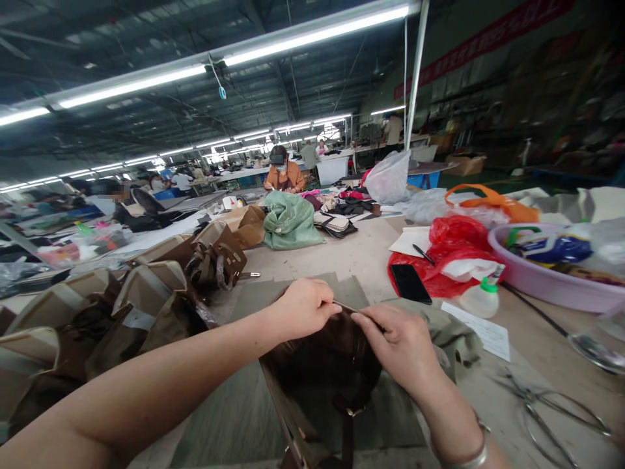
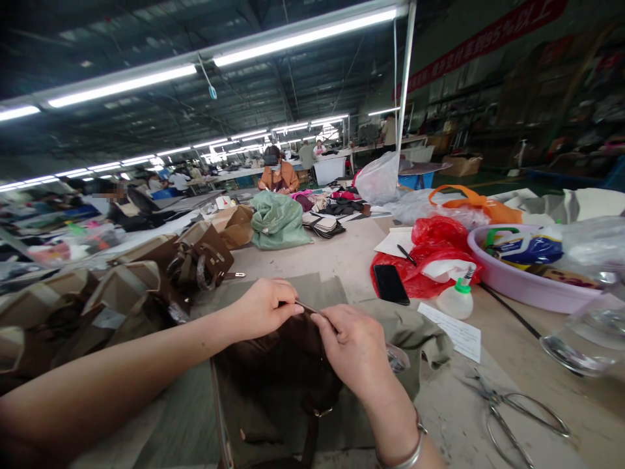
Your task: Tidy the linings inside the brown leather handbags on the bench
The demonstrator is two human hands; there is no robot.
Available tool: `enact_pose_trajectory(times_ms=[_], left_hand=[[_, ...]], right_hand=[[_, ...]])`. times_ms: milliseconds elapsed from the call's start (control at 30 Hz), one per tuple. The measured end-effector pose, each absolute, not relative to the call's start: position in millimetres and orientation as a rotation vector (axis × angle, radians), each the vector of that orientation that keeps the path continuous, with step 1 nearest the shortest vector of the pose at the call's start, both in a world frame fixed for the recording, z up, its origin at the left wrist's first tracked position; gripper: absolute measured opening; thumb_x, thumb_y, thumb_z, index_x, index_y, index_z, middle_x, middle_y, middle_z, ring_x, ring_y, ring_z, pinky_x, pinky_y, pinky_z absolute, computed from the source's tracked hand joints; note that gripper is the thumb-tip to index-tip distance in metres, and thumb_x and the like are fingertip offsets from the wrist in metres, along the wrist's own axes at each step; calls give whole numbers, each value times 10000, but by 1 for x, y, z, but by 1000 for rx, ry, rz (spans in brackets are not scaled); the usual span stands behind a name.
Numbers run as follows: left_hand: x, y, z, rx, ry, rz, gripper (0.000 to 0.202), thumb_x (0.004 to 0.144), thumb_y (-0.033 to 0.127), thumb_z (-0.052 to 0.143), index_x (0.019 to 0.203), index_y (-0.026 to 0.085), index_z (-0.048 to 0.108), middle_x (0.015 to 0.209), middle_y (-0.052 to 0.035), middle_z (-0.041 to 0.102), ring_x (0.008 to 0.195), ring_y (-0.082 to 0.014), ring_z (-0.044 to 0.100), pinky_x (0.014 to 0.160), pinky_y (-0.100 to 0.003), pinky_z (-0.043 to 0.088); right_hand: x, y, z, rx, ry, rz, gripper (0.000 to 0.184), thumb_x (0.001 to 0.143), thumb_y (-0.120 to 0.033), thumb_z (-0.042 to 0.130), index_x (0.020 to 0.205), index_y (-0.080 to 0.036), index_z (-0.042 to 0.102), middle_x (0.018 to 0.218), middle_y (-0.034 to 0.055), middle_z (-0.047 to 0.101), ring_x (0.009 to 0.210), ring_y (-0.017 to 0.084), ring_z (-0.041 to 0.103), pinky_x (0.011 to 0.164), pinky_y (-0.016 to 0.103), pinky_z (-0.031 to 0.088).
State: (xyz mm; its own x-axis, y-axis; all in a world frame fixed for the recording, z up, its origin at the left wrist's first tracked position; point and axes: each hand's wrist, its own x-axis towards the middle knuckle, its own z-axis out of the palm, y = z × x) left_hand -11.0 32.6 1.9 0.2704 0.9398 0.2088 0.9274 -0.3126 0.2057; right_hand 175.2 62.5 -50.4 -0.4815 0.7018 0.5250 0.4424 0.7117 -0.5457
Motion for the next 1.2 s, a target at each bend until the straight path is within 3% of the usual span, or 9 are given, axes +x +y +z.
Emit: enact_pose_trajectory(times_ms=[200,333,400,533,700,900,1200], left_hand=[[-12,32,1,2473,1845,450,275,795,318,535,574,156,562,609,0,562,657,-119,530,660,-226,391],[-11,33,0,2492,1836,448,261,800,303,529,587,157,575,611,-3,572,655,-120,532,660,-225,395],[-11,33,0,2507,1832,441,250,799,296,532,597,157,584,619,-5,586,658,-122,539,669,-229,400],[-15,30,1,2511,1772,418,229,766,336,583,619,164,614,703,-12,642,723,-135,577,753,-254,409],[-30,19,12,2532,1771,410,193,722,383,629,680,195,650,939,-18,664,913,-174,588,906,-320,358],[-29,20,23,2495,1698,425,222,818,323,516,732,172,655,842,-26,663,773,-123,596,721,-212,421],[-9,33,8,2463,1737,483,234,802,307,529,647,158,623,724,-12,631,698,-113,572,668,-208,410]], right_hand=[[176,61,-49,-910,-2198,320,298,871,-371,421,781,-215,658,665,19,633,653,131,571,616,231,386],[173,60,-46,-899,-2232,245,341,838,-447,455,1027,-216,622,873,51,673,788,162,611,661,242,427],[169,59,-47,-910,-2228,206,360,827,-450,469,1064,-216,607,911,62,673,815,175,614,667,250,434],[165,61,-49,-921,-2234,270,255,865,-339,422,884,-255,662,789,21,679,723,143,613,629,228,414],[171,63,-47,-918,-2188,281,269,852,-343,431,782,-240,669,724,17,669,672,135,600,600,224,388],[194,59,-30,-932,-2237,254,282,843,-361,431,739,-233,660,676,16,652,629,135,581,579,229,368],[211,59,-25,-1054,-2311,239,302,822,-356,448,591,-227,594,581,-20,604,551,118,536,500,234,296]])
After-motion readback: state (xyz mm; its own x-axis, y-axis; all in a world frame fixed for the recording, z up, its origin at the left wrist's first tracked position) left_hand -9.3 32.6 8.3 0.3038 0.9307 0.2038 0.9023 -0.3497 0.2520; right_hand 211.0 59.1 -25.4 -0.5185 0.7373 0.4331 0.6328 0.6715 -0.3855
